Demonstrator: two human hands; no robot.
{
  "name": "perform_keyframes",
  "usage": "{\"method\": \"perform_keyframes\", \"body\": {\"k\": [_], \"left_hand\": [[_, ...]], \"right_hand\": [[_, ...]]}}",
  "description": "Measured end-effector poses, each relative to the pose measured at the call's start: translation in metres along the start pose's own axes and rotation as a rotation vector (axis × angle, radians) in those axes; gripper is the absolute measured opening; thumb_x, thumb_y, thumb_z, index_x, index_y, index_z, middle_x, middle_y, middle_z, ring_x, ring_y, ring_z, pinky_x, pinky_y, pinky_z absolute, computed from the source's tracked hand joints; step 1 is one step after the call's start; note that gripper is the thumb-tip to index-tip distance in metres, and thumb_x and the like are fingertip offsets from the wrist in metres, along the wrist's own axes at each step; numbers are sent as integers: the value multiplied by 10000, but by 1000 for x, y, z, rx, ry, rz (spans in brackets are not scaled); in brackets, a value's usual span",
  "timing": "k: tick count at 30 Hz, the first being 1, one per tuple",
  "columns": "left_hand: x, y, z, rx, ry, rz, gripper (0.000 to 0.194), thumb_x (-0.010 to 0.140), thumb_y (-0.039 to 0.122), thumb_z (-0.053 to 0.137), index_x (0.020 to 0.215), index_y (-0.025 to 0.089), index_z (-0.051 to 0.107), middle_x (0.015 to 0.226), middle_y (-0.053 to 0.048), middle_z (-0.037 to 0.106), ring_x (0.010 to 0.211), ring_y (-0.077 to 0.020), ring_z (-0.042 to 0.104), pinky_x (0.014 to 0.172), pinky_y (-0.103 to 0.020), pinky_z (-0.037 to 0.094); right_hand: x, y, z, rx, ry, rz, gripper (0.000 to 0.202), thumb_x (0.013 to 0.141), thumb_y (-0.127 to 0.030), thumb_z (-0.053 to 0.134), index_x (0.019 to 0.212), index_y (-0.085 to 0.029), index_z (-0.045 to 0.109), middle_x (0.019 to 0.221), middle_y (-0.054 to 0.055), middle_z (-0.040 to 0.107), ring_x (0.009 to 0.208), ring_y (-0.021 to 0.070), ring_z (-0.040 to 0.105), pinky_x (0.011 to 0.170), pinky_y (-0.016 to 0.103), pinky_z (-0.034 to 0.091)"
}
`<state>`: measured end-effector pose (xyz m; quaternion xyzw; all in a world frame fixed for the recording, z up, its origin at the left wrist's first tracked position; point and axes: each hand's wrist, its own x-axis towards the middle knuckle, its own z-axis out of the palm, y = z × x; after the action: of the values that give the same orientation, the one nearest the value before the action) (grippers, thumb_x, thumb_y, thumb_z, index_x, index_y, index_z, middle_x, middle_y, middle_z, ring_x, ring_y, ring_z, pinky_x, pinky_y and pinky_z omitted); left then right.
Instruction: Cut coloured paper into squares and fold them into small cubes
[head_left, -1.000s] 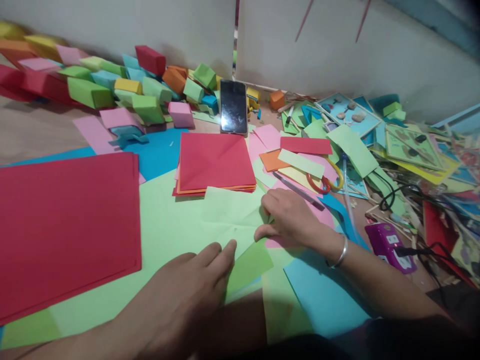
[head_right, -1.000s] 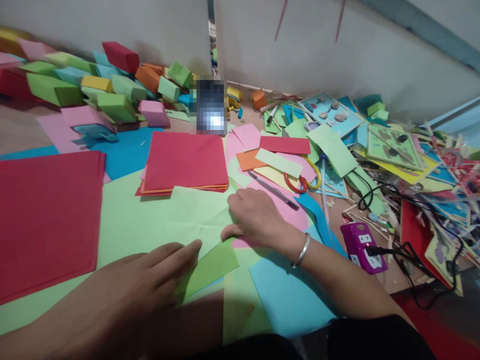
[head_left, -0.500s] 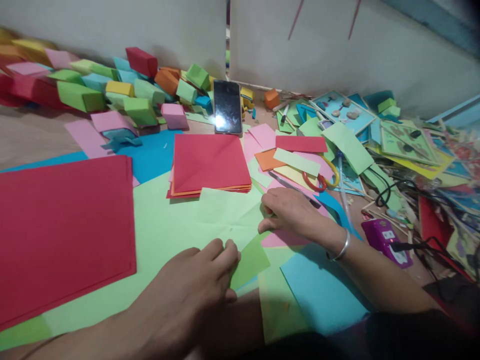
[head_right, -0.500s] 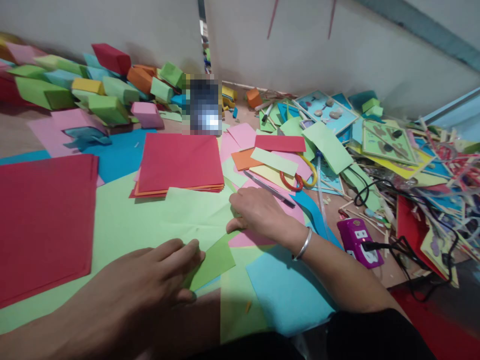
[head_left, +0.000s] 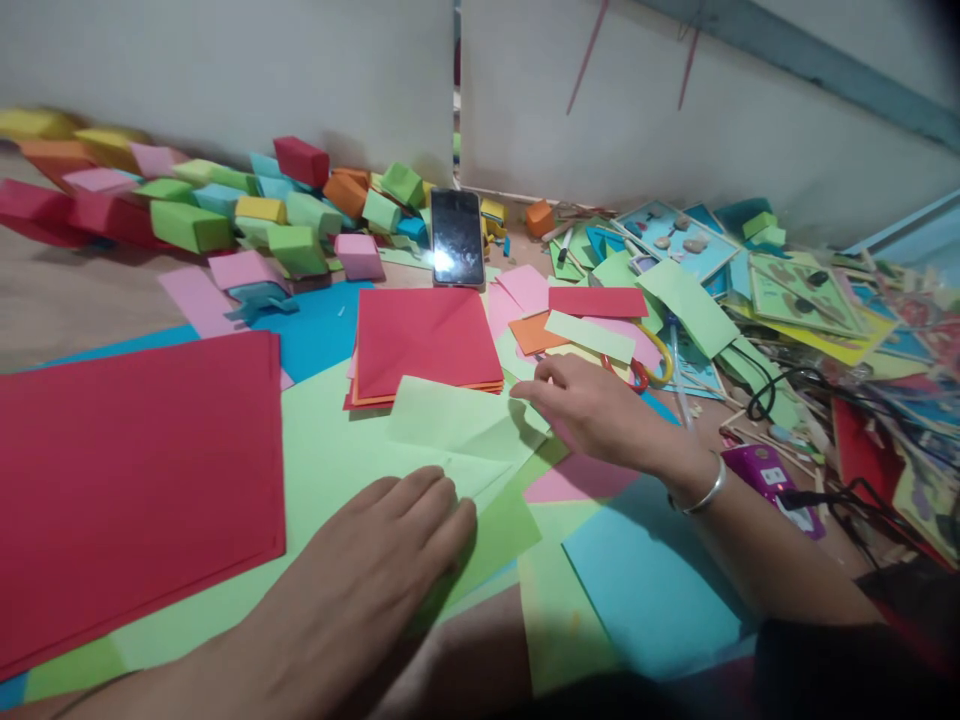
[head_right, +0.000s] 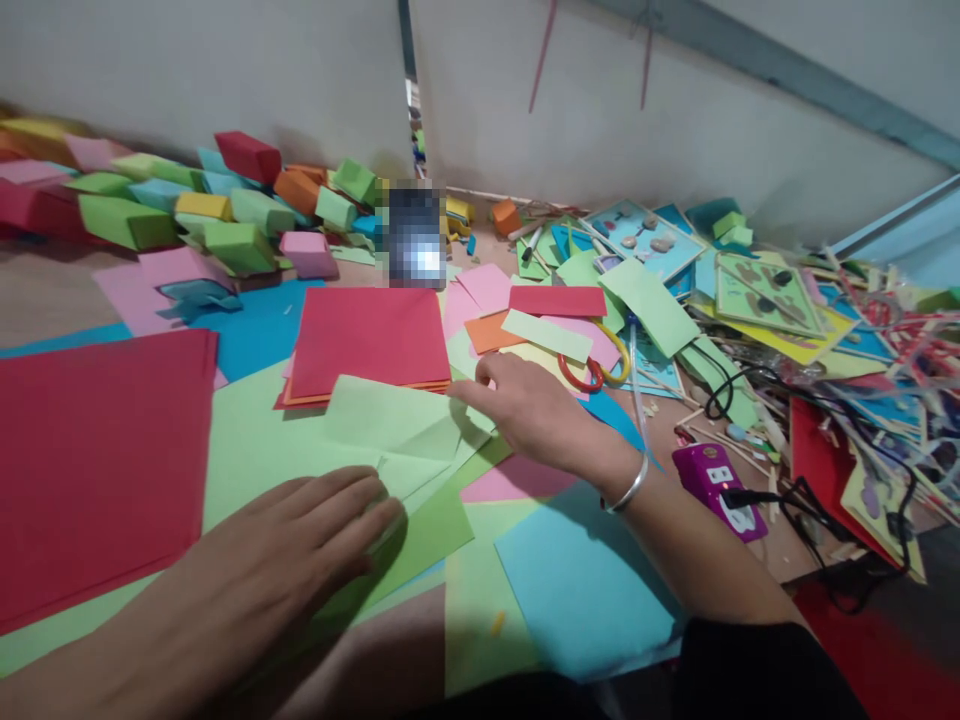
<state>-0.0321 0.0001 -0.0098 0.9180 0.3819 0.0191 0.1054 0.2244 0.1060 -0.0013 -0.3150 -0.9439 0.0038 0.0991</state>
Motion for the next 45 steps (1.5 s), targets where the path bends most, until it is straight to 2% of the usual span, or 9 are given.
{"method": "perform_keyframes", "body": {"k": [2, 5, 10, 15, 18, 25, 31, 35, 45], "left_hand": [[0, -2, 6, 52, 55, -24, 298, 871, 103, 477, 1036, 253, 675, 1024, -49, 702, 912, -216, 586, 864, -336, 481], [2, -7, 17, 88, 58, -24, 316, 864, 107, 461, 1021, 246, 697, 997, -57, 704, 901, -225, 591, 872, -351, 475], [6, -16, 20, 157, -2, 36, 337, 878, 56, 416, 996, 190, 702, 988, -74, 708, 1014, -226, 621, 966, -384, 471], [-9, -5, 6, 189, 48, 21, 343, 890, 112, 461, 1150, 144, 682, 1231, -153, 688, 1215, -313, 573, 981, -470, 481], [-18, 4, 3, 159, 38, 74, 384, 904, 211, 505, 1252, 145, 652, 1323, -156, 657, 1176, -291, 612, 943, -404, 512], [-25, 2, 4, 220, 139, 84, 414, 901, 94, 458, 1246, 167, 675, 1332, -98, 672, 1166, -204, 640, 942, -291, 499], [-24, 4, 11, 219, 212, 116, 408, 900, 128, 468, 1258, 181, 656, 1377, -93, 639, 1235, -226, 589, 1002, -349, 470], [-23, 14, 22, 219, 156, 101, 393, 845, 104, 481, 1184, 124, 680, 1222, -135, 709, 1099, -271, 645, 901, -389, 525], [-29, 20, 45, 58, -31, -16, 570, 814, 160, 516, 1383, 139, 524, 1389, -160, 557, 1213, -295, 537, 989, -455, 485]], "right_hand": [[1, 2, 5, -109, 20, -84, 472, 954, -22, 398, 1341, -258, 531, 873, 33, 545, 741, 166, 433, 636, 289, 314], [3, 4, 17, -193, 135, -175, 502, 983, -34, 391, 1390, -309, 490, 922, 35, 568, 780, 168, 467, 702, 306, 366], [3, -1, 17, -166, 299, -368, 153, 975, -105, 515, 1009, -171, 649, 967, 67, 641, 894, 178, 522, 788, 335, 407], [0, -28, -5, -40, 128, -489, 226, 993, -128, 502, 803, -164, 618, 902, 42, 657, 918, 161, 543, 747, 313, 372], [1, -39, -7, 70, 36, -518, 250, 995, -121, 491, 797, -163, 637, 795, 20, 645, 820, 146, 537, 702, 299, 358], [5, -14, 14, 506, -129, -396, 189, 981, -256, 551, 856, -177, 669, 924, 62, 701, 890, 168, 563, 801, 317, 432], [5, -15, 16, 787, -133, -217, 248, 961, -322, 597, 795, -157, 680, 891, 71, 684, 839, 141, 625, 796, 281, 500], [2, -28, 29, 704, -36, -83, 337, 936, -430, 606, 745, -154, 639, 872, 68, 650, 781, 137, 616, 704, 254, 498], [2, -50, 52, 272, 126, 18, 505, 1013, -529, 379, 718, -164, 566, 794, 56, 592, 694, 135, 517, 583, 245, 388]]}}
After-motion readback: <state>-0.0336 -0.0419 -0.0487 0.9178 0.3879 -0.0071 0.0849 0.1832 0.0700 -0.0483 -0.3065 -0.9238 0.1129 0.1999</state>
